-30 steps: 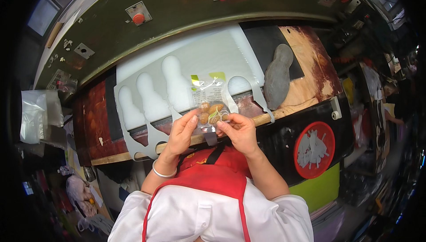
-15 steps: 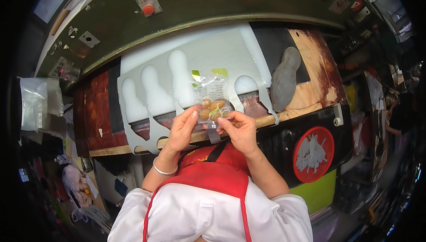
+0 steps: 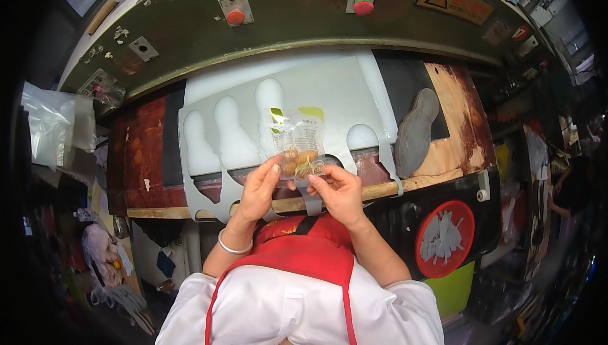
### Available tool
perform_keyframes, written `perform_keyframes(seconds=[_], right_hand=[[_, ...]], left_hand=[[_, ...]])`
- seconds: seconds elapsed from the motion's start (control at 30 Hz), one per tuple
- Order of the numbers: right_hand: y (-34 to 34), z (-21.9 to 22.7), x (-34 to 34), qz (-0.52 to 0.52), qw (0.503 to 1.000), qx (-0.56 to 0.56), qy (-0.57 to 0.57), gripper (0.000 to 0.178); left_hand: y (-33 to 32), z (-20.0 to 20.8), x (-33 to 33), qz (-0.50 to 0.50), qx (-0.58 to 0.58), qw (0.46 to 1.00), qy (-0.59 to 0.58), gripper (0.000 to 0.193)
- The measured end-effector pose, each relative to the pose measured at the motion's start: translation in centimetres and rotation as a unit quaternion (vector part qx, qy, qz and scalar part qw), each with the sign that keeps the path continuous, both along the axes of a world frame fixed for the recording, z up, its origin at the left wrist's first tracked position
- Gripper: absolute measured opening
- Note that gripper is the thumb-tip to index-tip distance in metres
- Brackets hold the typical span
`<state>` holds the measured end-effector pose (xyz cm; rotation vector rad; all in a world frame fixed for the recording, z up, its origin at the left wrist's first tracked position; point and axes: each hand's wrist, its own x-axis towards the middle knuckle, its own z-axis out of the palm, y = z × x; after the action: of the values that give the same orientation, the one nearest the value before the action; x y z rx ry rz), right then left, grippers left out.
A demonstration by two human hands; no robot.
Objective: The person places sheets of foam or rubber material onto a cutting machine, presses a button to cut, and removes the cut pieces. They repeat this process with different colored sheets, stacking the cut pieces on a nearby table.
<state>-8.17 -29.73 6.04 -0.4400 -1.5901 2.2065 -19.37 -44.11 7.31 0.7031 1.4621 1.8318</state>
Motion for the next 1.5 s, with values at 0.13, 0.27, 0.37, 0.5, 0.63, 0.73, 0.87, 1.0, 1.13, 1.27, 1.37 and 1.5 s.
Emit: perform_keyframes(seconds=[0.13,0.27,0.37,0.5,0.63,0.73,0.87,1.0,1.13,1.27,1.37,1.5], right_hand=[[-0.1,0.1,-0.5,0.020,1.000,0.017,0.003,0.011],[0.0,0.2,-0.8,0.026,1.000,0.004,0.004,0.011],[0.1,0.2,-1.1,0.024,1.000,0.011,0.008,0.011],[0.2,0.1,-1.3,0.023,0.999,0.018,-0.013,0.011],[0.3,-0.1,-1.5,0.021,1.000,0.016,-0.008,0.011],[0.2,-0.1,-1.7,0.026,1.000,0.001,-0.011,0.011],[-0.2,0.2,-2.3,0.021,1.000,-0.014,0.002,0.014],[-0.6,0.6,-2.9,0.027,0.999,0.011,-0.023,0.014],[-0.8,0.8,-3.1,0.019,0.999,0.031,-0.024,0.011],[-0.9,0.4,-2.9,0.022,0.999,0.015,-0.039,0.009],[-1.0,0.2,-2.8,0.019,0.999,0.006,-0.029,0.009],[-1.3,0.2,-2.9,0.023,0.999,0.005,-0.029,0.010]], left_hand=[[-0.1,0.0,-0.3,0.010,0.001,1.000,0.002,0.039],[-0.2,-0.1,-0.8,0.007,0.001,1.000,0.016,0.038],[-0.1,-0.2,-1.2,0.002,0.009,1.000,0.005,0.039],[0.0,-0.3,-1.3,0.000,-0.003,1.000,-0.004,0.040],[-0.1,-0.2,-1.5,-0.004,0.001,1.000,-0.016,0.040],[-0.2,-0.2,-1.7,0.004,-0.004,1.000,-0.012,0.041],[-0.2,-0.4,-1.9,0.009,0.011,1.000,0.001,0.041],[-0.3,-0.7,-2.0,0.013,0.013,1.000,0.000,0.041],[-0.5,-1.0,-2.0,0.020,-0.003,1.000,-0.003,0.040],[-0.8,-1.5,-2.0,0.025,-0.024,0.999,-0.004,0.038],[-0.9,-1.7,-1.8,0.022,0.016,0.999,-0.027,0.038],[-1.0,-1.7,-1.6,0.041,0.011,0.999,-0.027,0.038]])
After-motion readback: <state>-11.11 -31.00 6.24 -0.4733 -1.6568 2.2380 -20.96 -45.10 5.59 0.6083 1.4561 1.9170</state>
